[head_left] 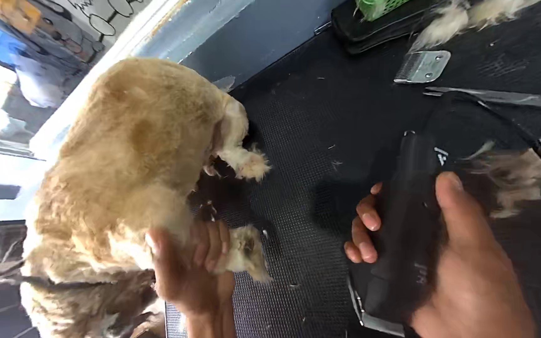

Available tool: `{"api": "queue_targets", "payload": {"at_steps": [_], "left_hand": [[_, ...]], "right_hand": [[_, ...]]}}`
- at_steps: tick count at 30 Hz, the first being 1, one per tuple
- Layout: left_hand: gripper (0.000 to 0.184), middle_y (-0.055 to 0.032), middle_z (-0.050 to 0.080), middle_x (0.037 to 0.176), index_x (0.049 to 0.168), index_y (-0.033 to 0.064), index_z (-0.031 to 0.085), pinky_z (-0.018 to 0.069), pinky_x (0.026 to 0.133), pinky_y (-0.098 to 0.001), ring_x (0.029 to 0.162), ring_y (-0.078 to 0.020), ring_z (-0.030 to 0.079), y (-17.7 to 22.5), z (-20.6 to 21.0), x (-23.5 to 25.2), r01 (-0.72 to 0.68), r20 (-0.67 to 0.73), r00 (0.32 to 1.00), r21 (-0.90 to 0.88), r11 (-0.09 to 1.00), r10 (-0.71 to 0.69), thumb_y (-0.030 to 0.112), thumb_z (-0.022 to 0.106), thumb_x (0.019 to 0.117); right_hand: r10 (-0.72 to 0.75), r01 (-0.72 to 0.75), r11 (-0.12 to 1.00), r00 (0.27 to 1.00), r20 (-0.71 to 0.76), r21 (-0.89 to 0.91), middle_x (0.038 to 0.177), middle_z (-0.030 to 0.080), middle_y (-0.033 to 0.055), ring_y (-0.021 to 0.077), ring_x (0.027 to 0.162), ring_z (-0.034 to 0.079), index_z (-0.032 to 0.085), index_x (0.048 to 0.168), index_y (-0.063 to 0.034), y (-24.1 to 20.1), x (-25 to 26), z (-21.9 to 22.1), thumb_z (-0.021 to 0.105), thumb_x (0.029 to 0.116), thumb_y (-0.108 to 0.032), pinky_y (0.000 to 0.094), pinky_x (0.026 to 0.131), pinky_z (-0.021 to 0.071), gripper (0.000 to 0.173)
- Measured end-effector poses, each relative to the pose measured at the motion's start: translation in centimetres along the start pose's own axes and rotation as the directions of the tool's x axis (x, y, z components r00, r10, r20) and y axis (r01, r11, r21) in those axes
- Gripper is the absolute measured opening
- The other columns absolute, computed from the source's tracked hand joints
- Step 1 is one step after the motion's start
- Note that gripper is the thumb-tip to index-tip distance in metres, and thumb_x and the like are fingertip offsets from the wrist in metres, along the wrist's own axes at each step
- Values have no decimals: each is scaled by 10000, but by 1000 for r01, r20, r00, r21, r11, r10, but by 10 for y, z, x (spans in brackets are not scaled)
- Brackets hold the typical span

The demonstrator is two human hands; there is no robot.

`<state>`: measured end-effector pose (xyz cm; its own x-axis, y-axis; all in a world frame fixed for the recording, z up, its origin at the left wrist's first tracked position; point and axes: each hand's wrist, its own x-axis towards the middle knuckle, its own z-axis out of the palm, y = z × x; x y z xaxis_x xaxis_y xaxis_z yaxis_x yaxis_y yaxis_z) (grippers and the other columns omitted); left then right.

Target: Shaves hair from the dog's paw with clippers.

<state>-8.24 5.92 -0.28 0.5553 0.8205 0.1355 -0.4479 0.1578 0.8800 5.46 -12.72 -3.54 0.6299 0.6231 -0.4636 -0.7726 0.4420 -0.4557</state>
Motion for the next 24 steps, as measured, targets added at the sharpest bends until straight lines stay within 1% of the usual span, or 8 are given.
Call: {"api": "queue_targets", "payload": {"at_steps": [4,6,8,10,12,15,17,24], "left_hand": [[580,43,458,504,752,87,626,452,450,-232,414,-71,474,-7,-4,4,-83,55,994,-114,990,90,619,528,961],[613,23,485,515,788,70,633,472,458,-248,423,-91,499,-7,-7,11,-109,92,988,-151,983,124,651,521,949],[626,14,495,516,803,61,636,487,474,-262,432,-104,515,-7,-11,17,-127,108,983,-168,978,146,666,536,932],[629,7,499,511,803,50,632,493,467,-267,425,-111,522,-9,-12,20,-147,106,980,-194,970,169,665,568,916],[630,3,509,514,794,49,634,491,467,-265,429,-112,528,-9,-12,22,-134,125,978,-231,964,166,667,587,900],[612,-31,569,575,849,23,657,509,506,-275,487,-135,577,-8,-13,24,-47,193,974,-348,936,121,629,600,904],[574,-36,594,605,887,12,656,524,537,-266,524,-136,607,-11,-13,25,-15,243,962,-415,910,127,582,608,922],[521,-30,590,613,875,18,650,534,583,-280,557,-146,616,-16,-10,31,60,357,927,-455,889,120,538,648,905]], "right_hand": [[-82,79,993,996,29,87,861,641,62,188,693,678,603,1127,-113,12,-5,-3,353,1054,-586,367,670,631,540],[-137,125,980,988,68,156,970,660,48,192,873,692,609,1191,-142,16,-8,-4,426,1047,-545,385,832,608,466],[-230,199,957,964,134,212,1170,670,70,241,1116,669,560,1332,-177,23,-11,-6,599,1018,-361,448,1019,544,366],[-322,295,943,926,196,153,1331,645,121,318,1259,618,450,1463,-214,30,-11,-4,701,956,-155,495,1095,496,568],[-349,352,935,910,222,27,1351,649,147,360,1279,613,408,1477,-202,35,-11,0,732,924,-96,507,1088,512,649],[-401,431,895,889,221,-112,1312,676,175,394,1220,652,504,1360,-124,47,-8,2,771,883,-48,529,996,582,552],[-444,482,856,871,209,-187,1295,687,153,368,1192,674,522,1314,-135,53,-6,4,781,876,-54,506,971,603,515],[-535,586,774,808,248,-238,1264,701,119,327,1159,696,494,1320,-168,58,5,12,773,905,-150,447,967,613,500]]}}
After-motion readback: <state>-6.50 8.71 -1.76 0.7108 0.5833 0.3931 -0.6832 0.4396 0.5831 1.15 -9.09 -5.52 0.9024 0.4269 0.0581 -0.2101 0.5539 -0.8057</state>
